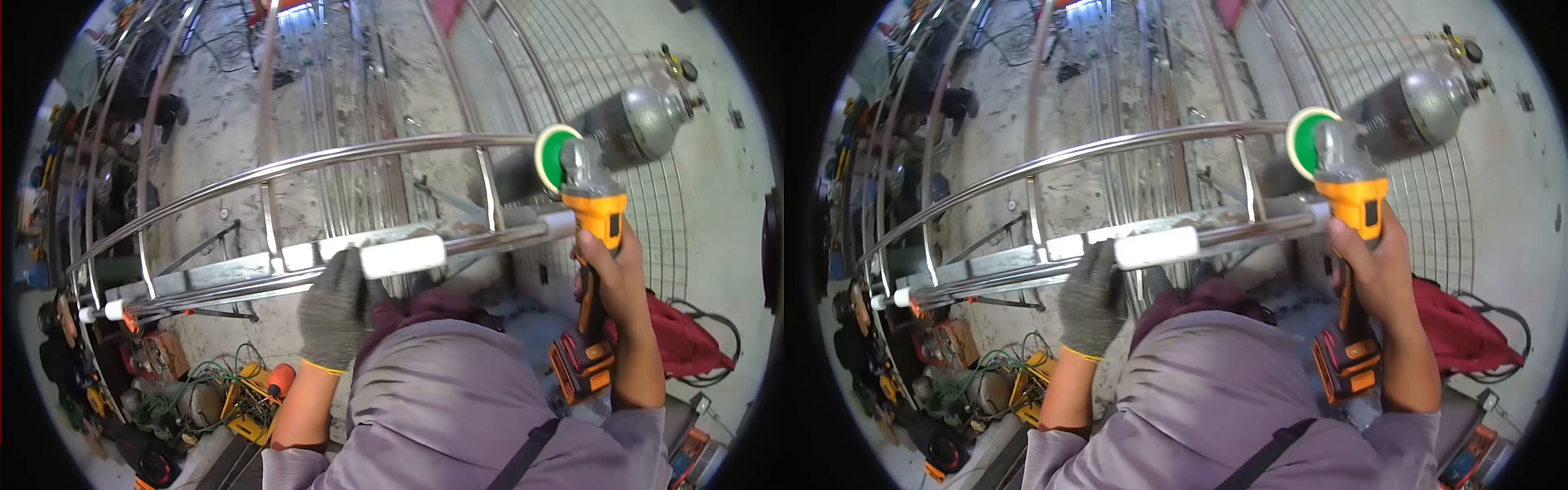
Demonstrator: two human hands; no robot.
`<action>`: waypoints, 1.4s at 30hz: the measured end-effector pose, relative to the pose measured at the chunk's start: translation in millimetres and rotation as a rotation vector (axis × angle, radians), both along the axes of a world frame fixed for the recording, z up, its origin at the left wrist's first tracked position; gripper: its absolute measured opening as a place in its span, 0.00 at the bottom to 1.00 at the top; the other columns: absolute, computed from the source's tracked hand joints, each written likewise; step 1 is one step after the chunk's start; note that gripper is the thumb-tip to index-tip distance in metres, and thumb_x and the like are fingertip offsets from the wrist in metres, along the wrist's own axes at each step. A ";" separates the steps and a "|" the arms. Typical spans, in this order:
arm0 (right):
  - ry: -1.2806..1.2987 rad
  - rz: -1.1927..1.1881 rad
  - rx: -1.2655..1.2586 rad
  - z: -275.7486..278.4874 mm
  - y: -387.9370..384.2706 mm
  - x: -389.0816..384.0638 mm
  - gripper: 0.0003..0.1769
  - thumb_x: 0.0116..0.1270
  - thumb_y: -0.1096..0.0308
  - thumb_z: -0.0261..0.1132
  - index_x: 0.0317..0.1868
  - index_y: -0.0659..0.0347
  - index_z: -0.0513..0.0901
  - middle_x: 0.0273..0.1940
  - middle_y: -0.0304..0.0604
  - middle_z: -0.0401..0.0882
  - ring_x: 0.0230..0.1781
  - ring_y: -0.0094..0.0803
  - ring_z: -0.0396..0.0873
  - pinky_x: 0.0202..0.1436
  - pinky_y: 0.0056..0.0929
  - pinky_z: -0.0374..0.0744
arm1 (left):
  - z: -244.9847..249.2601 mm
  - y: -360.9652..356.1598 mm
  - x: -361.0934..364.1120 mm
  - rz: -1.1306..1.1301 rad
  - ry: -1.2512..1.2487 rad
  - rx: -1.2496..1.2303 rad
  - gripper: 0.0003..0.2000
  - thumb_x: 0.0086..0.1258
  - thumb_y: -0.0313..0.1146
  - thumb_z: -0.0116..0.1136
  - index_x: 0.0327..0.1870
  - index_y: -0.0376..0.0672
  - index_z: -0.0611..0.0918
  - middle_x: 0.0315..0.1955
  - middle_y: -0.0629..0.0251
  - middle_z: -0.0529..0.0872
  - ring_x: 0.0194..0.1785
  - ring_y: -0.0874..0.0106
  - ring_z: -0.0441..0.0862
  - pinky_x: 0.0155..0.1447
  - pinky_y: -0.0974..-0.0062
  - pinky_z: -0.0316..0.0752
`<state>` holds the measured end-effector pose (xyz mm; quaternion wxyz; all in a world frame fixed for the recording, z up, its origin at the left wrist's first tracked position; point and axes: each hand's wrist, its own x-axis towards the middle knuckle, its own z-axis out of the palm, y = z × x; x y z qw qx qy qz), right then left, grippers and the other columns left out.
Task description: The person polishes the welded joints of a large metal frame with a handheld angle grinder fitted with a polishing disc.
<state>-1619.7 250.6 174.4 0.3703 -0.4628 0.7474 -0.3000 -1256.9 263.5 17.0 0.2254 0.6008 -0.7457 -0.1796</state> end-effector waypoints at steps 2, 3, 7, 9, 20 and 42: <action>-0.008 0.004 -0.014 4.9 -3.0 18.3 0.25 0.80 0.49 0.71 0.61 0.62 0.80 0.34 0.42 0.82 0.16 0.27 0.79 0.18 0.28 0.78 | -12.1 1.7 9.9 -0.094 0.059 -0.006 0.33 0.75 0.37 0.67 0.79 0.34 0.75 0.69 0.36 0.83 0.61 0.39 0.88 0.60 0.48 0.86; -0.023 -0.011 -0.005 4.6 -1.6 21.0 0.25 0.80 0.50 0.71 0.61 0.62 0.80 0.35 0.42 0.82 0.15 0.27 0.78 0.17 0.27 0.77 | -2.5 2.4 7.1 -0.046 0.121 0.077 0.29 0.80 0.39 0.64 0.76 0.31 0.77 0.70 0.34 0.83 0.63 0.39 0.87 0.63 0.47 0.85; -0.142 0.027 -0.039 16.9 -0.3 41.3 0.27 0.79 0.51 0.71 0.64 0.63 0.78 0.37 0.41 0.80 0.21 0.24 0.76 0.21 0.26 0.78 | 30.9 -1.9 33.9 0.191 0.687 0.165 0.23 0.83 0.45 0.69 0.68 0.37 0.82 0.51 0.51 0.89 0.54 0.60 0.90 0.61 0.61 0.86; -0.111 0.137 -0.160 9.6 -2.5 38.2 0.26 0.80 0.54 0.69 0.65 0.64 0.76 0.38 0.42 0.80 0.23 0.23 0.76 0.23 0.24 0.76 | 32.0 -8.6 53.0 0.349 1.432 0.389 0.22 0.87 0.41 0.62 0.74 0.39 0.78 0.44 0.66 0.84 0.42 0.72 0.83 0.54 0.75 0.80; -0.363 0.303 -0.126 25.4 -65.3 54.6 0.30 0.79 0.52 0.68 0.67 0.67 0.73 0.33 0.47 0.82 0.15 0.32 0.78 0.19 0.29 0.78 | 29.8 -76.4 40.5 0.199 1.853 0.406 0.32 0.78 0.39 0.76 0.76 0.33 0.77 0.67 0.54 0.85 0.68 0.63 0.86 0.77 0.68 0.82; -0.708 0.874 0.313 11.5 -191.9 -121.9 0.29 0.79 0.51 0.71 0.65 0.67 0.77 0.38 0.42 0.80 0.20 0.26 0.81 0.23 0.28 0.82 | 62.6 -115.9 -252.5 0.552 1.444 -0.062 0.23 0.83 0.36 0.71 0.70 0.32 0.82 0.53 0.56 0.91 0.52 0.68 0.89 0.61 0.66 0.87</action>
